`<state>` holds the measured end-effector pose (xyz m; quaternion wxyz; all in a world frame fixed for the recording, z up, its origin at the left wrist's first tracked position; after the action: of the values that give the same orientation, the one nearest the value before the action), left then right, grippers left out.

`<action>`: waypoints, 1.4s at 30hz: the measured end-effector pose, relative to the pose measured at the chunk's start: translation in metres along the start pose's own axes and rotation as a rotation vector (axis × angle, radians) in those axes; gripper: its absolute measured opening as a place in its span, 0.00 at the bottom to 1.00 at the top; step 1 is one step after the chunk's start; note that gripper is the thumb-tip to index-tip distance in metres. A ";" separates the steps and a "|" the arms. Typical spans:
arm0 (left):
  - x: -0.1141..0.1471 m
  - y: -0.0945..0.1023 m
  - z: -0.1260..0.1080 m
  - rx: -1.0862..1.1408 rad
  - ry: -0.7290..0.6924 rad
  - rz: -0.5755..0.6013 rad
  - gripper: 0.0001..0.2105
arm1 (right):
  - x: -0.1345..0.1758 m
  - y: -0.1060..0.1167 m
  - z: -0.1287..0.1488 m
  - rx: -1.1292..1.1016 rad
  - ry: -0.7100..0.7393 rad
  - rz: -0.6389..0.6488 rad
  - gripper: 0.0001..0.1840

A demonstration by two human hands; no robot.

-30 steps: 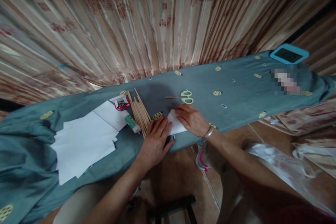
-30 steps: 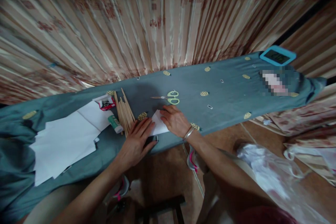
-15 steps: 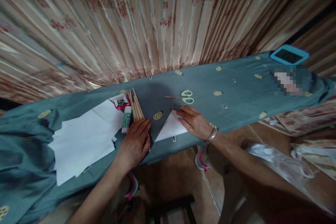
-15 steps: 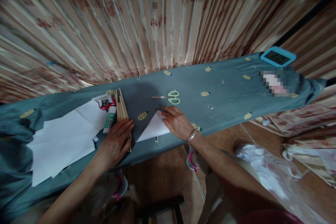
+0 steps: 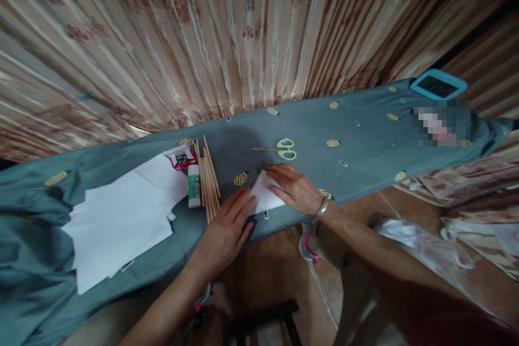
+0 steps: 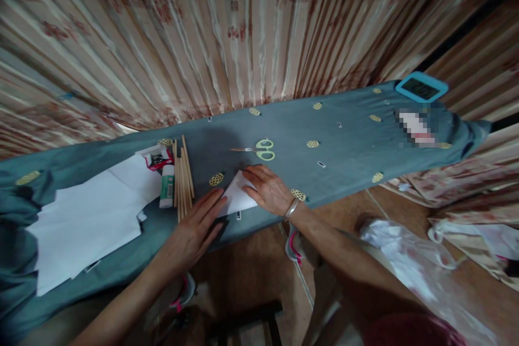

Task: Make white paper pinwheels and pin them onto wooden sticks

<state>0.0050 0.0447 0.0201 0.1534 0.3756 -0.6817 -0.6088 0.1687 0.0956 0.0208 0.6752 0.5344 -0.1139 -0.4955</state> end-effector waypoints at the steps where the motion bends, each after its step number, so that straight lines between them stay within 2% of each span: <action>1: -0.001 -0.005 -0.004 0.011 -0.005 0.008 0.20 | 0.000 0.001 0.000 0.010 -0.004 -0.002 0.21; 5: -0.001 -0.016 -0.005 0.015 -0.013 0.018 0.19 | 0.005 0.009 0.002 0.041 -0.038 -0.021 0.23; 10: 0.003 -0.017 -0.002 -0.005 0.004 0.026 0.20 | 0.014 0.016 0.003 0.005 -0.082 -0.020 0.19; 25: 0.007 -0.017 -0.005 -0.079 -0.001 0.005 0.19 | 0.010 0.002 -0.003 -0.012 -0.061 -0.008 0.16; 30: 0.001 -0.011 -0.020 -0.107 -0.046 -0.044 0.18 | 0.009 0.002 0.000 0.024 -0.050 -0.006 0.16; 35: -0.003 -0.019 -0.040 -0.083 -0.102 0.030 0.25 | 0.010 0.002 0.001 0.062 -0.035 -0.001 0.15; 42: 0.003 -0.032 -0.042 -0.064 -0.074 0.113 0.30 | 0.015 -0.007 0.014 0.172 -0.024 0.000 0.17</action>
<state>0.0411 0.0137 -0.0016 0.1741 0.3088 -0.6874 -0.6339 0.1624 0.0753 0.0145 0.6254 0.5843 -0.1641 -0.4905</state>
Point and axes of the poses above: each hand's wrist, its own x-axis away from the middle knuckle, its own y-axis out of the back of the hand, z = x × y, the point moved 7 cm from there along -x, towards the middle knuckle, and after that the axes turned 4 degrees about -x, right-handed, at the moved point
